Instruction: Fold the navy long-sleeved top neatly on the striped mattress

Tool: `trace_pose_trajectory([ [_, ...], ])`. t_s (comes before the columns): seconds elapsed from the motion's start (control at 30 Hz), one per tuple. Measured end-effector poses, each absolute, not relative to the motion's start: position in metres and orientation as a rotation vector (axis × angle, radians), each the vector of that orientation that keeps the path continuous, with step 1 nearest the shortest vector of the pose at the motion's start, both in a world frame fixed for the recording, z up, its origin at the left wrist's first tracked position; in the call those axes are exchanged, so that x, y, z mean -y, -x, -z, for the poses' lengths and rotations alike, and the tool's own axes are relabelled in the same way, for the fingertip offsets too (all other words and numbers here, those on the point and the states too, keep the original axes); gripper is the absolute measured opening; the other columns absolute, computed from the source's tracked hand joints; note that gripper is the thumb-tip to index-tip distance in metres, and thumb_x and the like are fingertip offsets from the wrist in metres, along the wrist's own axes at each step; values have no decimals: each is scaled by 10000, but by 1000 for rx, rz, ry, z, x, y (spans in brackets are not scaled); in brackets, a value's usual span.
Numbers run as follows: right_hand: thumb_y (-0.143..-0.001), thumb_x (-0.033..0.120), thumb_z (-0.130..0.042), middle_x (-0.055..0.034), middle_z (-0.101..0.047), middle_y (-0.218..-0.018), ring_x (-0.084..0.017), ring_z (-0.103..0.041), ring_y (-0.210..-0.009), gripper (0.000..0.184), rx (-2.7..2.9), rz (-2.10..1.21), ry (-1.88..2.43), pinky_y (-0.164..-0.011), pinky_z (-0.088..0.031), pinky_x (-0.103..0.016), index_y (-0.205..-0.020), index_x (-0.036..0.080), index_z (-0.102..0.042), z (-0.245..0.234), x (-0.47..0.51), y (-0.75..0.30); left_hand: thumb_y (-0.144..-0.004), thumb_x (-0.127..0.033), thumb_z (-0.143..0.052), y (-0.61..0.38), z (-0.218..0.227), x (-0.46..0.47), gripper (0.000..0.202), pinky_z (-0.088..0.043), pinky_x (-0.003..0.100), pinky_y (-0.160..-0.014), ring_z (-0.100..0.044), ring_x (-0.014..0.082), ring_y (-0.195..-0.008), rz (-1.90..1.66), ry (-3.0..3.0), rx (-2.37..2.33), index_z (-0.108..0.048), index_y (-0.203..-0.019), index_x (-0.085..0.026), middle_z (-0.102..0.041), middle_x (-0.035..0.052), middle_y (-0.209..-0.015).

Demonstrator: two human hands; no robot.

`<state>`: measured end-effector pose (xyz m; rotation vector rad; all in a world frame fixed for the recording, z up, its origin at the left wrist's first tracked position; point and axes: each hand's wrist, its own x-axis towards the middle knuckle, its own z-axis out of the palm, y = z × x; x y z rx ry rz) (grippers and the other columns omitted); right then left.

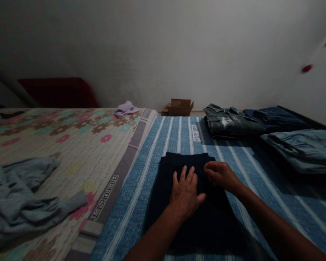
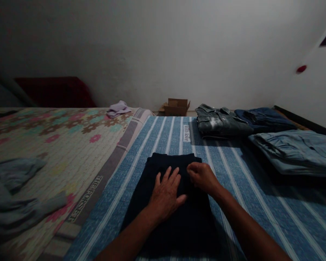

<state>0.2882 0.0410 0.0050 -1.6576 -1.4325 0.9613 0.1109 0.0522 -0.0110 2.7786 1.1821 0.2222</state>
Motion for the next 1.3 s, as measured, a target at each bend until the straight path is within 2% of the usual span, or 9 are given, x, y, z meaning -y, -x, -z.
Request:
trace_pose_trajectory([
  [0.13,-782,239,-413,27,-536,-531,-95,-496,-445,200,1685,-748,1771,-440,-341,-192,-717,167,-587,0,-67,-280,-830,-559,-442,-110,11,-51,599,-167,616,-1060,-145,304,-1376,-221,-2756,-1183,-437,-1291,-177,-314,73,-1470],
  [0.27,-779,181,-434,-7,-604,-600,-112,-550,-562,210,1953,-487,1903,-523,-330,-209,-634,171,-585,1,-77,-277,-838,-571,-415,-112,10,-50,621,-152,617,-1066,-136,299,-1379,-217,-2744,-1193,-430,-1296,-151,-319,83,-1467],
  [0.43,-830,186,-415,-64,-686,-768,-157,-628,-724,244,2160,-331,2105,-585,-339,-232,-736,171,-640,-6,-78,-272,-845,-571,-396,-112,10,-50,642,-138,620,-1068,-120,301,-1382,-200,-2741,-1190,-406,-1323,-143,-310,91,-1470],
  [0.57,-853,182,-401,-115,-697,-830,-202,-653,-765,267,2320,-232,2177,-596,-371,-250,-807,162,-663,-14,-82,-267,-846,-558,-400,-112,8,-50,639,-131,617,-1069,-128,300,-1380,-194,-2731,-1177,-396,-1333,-145,-333,96,-1458],
  [0.9,-840,190,-479,-156,-684,-824,-231,-651,-824,188,2392,-269,2106,-719,-430,-286,-874,122,-652,-17,-82,-264,-834,-560,-421,-113,11,-50,727,-117,619,-1074,-104,303,-1383,-201,-2711,-1188,-225,-1427,-188,-295,59,-1479],
  [0.97,-833,193,-480,-151,-682,-806,-228,-650,-815,185,2352,-272,2095,-713,-429,-280,-878,117,-643,-14,-82,-266,-835,-566,-421,-113,12,-50,720,-123,620,-1072,-112,299,-1382,-216,-2717,-1185,-244,-1419,-185,-305,62,-1474],
  [1.1,-839,161,-397,-116,-674,-770,-191,-646,-748,225,2211,-253,2107,-646,-430,-250,-835,124,-620,-6,-81,-279,-849,-589,-383,-113,11,-50,646,-131,616,-1069,-123,299,-1381,-211,-2735,-1182,-389,-1340,-170,-321,87,-1465],
  [1.2,-819,195,-365,-32,-630,-654,-140,-606,-582,221,1872,-526,2005,-522,-424,-215,-809,151,-582,-3,-74,-291,-848,-583,-396,-112,9,-50,614,-137,612,-1069,-128,307,-1380,-200,-2737,-1191,-436,-1303,-171,-313,89,-1468],
  [1.3,-771,327,-442,34,-534,-508,-114,-504,-418,179,1409,-943,1773,-403,-386,-204,-760,175,-536,-8,-53,-299,-846,-581,-405,-112,8,-50,611,-148,619,-1061,-134,321,-1375,-185,-2733,-1185,-442,-1297,-170,-310,99,-1468],
])
